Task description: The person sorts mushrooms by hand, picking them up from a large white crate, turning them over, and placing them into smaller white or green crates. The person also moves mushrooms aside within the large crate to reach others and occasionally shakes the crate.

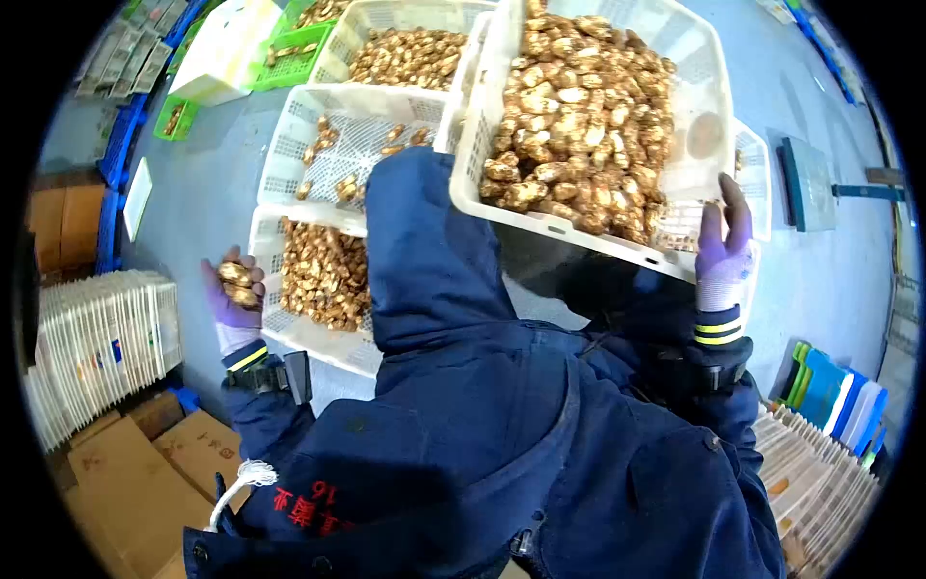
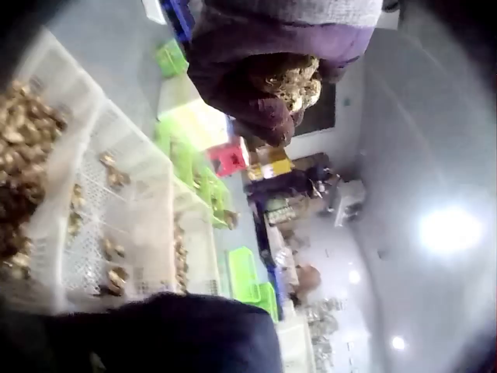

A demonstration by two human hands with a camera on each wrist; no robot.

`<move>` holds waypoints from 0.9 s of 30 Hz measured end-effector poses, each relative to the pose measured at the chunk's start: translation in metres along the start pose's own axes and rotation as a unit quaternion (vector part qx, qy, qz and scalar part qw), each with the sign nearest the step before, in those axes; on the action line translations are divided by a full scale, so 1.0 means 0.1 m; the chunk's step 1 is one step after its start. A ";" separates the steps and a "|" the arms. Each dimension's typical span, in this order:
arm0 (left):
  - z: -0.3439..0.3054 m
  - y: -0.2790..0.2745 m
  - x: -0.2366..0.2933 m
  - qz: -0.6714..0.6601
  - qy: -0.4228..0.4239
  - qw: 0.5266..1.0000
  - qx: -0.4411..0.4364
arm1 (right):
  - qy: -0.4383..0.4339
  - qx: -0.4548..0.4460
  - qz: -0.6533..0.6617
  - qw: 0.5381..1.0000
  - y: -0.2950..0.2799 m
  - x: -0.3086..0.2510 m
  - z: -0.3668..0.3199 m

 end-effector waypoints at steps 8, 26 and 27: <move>-1.30 3.49 0.29 0.194 0.218 0.865 -0.407 | 0.378 -0.520 0.576 0.504 1.41 -1.48 -1.11; -1.32 4.06 -0.69 0.352 0.211 0.810 -0.419 | 0.329 -0.063 0.395 0.855 -0.66 1.59 1.91; -1.33 4.05 -0.74 0.343 0.200 0.816 -0.420 | 0.316 -0.025 0.274 0.908 -0.71 1.77 2.24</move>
Point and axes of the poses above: each hand's wrist, its own z-axis towards the middle knuckle, its own y-axis out of the palm, x = y × z, the point moved 9 cm from there along z, towards the middle knuckle, and after that the axes turned 10 degrees about y, right-handed, at the moved point
